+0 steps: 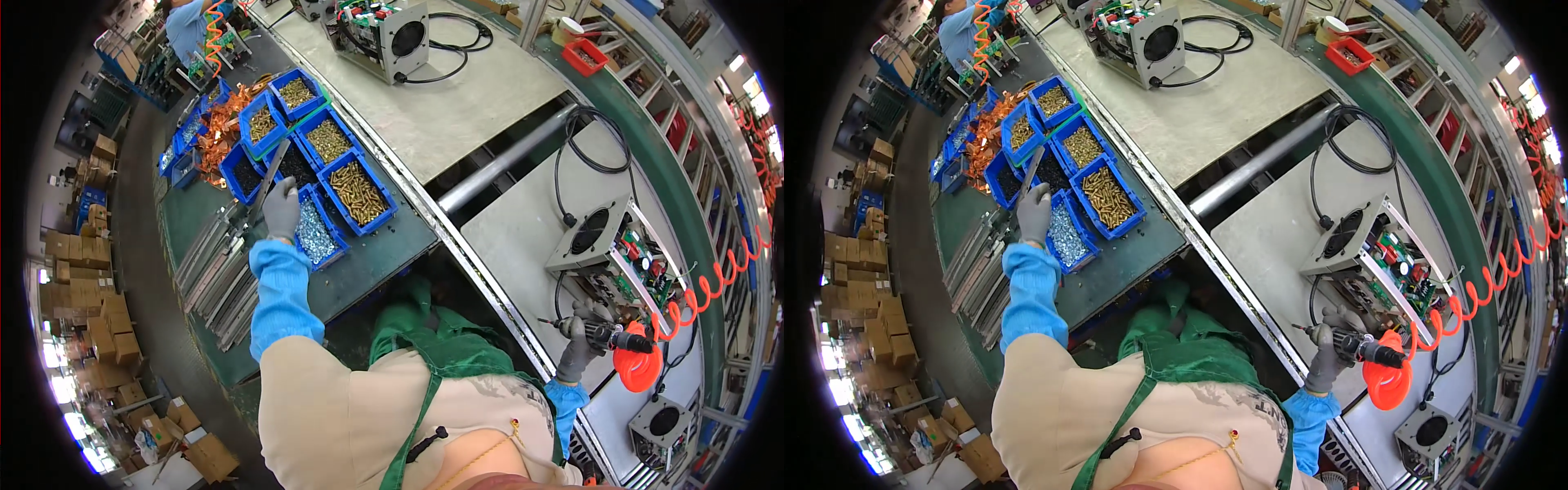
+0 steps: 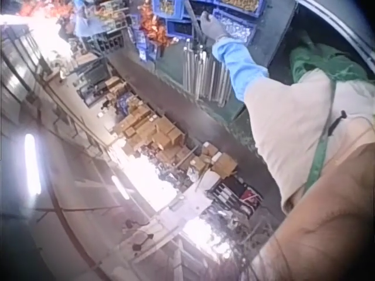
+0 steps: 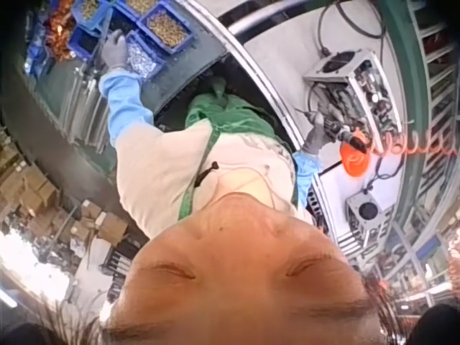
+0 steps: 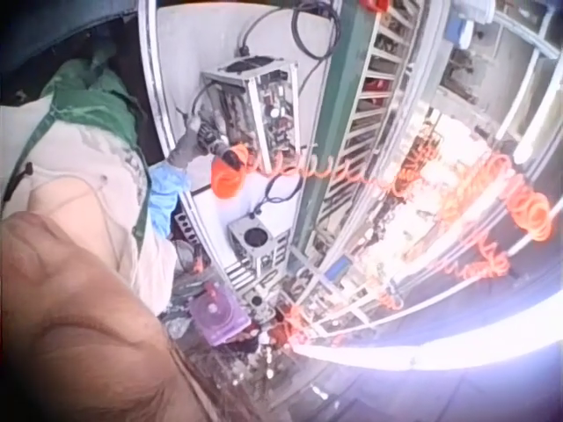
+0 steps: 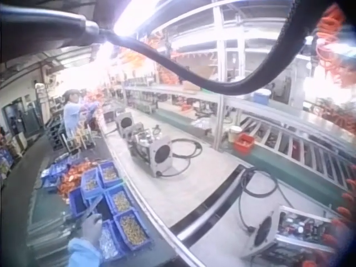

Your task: Assembling an electronic power supply unit using a pneumatic screwdriver on an assembly line.

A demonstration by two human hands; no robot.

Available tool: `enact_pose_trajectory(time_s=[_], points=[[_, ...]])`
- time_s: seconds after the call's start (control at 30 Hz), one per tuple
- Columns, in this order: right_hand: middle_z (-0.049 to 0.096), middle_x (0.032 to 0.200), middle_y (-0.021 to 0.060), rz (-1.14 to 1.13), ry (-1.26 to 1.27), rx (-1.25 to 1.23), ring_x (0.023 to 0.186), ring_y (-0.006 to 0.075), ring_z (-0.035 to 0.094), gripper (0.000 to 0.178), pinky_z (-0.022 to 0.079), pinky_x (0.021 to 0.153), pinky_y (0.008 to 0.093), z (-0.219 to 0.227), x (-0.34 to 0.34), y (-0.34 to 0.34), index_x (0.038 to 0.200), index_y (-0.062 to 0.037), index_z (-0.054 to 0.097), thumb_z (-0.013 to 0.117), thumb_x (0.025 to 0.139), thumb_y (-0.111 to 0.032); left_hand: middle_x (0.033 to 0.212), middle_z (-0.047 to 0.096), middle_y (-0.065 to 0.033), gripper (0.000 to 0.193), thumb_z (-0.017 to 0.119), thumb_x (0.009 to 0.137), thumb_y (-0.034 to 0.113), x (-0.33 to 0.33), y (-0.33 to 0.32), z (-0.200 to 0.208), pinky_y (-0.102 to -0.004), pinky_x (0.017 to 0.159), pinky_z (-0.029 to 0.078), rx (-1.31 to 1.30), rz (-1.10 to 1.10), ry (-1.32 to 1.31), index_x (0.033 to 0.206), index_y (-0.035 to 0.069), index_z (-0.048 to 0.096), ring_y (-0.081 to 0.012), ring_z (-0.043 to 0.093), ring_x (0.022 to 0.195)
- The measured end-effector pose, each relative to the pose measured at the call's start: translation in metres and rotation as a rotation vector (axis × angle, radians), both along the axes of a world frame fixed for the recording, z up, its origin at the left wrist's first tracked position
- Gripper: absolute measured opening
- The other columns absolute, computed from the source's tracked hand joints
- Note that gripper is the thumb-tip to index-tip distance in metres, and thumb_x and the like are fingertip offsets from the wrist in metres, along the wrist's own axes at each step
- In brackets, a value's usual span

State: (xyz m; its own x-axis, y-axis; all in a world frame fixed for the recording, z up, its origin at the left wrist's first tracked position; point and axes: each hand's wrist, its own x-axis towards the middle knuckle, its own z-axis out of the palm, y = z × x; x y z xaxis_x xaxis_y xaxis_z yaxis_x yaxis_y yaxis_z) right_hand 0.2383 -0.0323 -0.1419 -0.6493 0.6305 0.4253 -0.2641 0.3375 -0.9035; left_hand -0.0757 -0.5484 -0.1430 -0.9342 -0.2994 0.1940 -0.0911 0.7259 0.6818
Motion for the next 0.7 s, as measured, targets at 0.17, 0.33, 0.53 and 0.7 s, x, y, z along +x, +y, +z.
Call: enact_pose_trajectory(time_s=[0.17, 0.33, 0.53, 0.7], points=[[0.065, 0.094, 0.0137, -0.098, -0.098, -0.298, 0.054, 0.0105, 0.051, 0.045, 0.044, 0.051, 0.0263, 0.028, -0.021, -0.03, 0.122, 0.0011, 0.048, 0.062, 0.079, -0.002, 0.108, 0.065, -0.0201, 0.034, 0.062, 0.08, 0.022, -0.069, -0.006, 0.0, -0.038, 0.09, 0.048, -0.577, -0.272, -0.285, 0.109, 0.004, 0.066, -0.0349, 0.062, 0.101], [0.064, 0.086, 0.0132, -0.179, -0.135, -0.26, 0.05, 0.0108, 0.049, 0.04, 0.042, 0.047, 0.0261, 0.013, -0.029, -0.029, 0.116, 0.0001, 0.05, 0.062, 0.078, -0.001, 0.106, 0.064, -0.0218, 0.044, 0.07, 0.074, 0.027, -0.106, 0.02, 0.022, -0.0413, 0.087, 0.047, -0.625, -0.373, -0.787, 0.108, 0.0, 0.062, -0.0369, 0.059, 0.102], [0.059, 0.075, 0.0099, -0.178, -0.119, -0.293, 0.051, 0.0115, 0.05, 0.042, 0.045, 0.053, 0.0273, 0.045, -0.035, -0.029, 0.114, -0.0018, 0.051, 0.063, 0.074, -0.002, 0.102, 0.067, -0.0171, 0.031, 0.069, 0.073, 0.028, -0.094, 0.007, 0.009, -0.0422, 0.087, 0.048, -0.65, -0.328, -0.63, 0.095, 0.006, 0.07, -0.035, 0.062, 0.1], [0.048, 0.062, 0.002, -0.049, 0.106, -0.264, 0.049, 0.0119, 0.045, 0.047, 0.048, 0.067, 0.0383, 0.104, -0.034, -0.001, 0.118, -0.0032, 0.052, 0.062, 0.072, -0.008, 0.097, 0.067, -0.0166, 0.025, 0.061, 0.082, 0.025, -0.07, 0.003, 0.011, -0.042, 0.084, 0.049, -0.545, -0.281, -0.259, 0.099, 0.009, 0.07, -0.0347, 0.062, 0.095]])
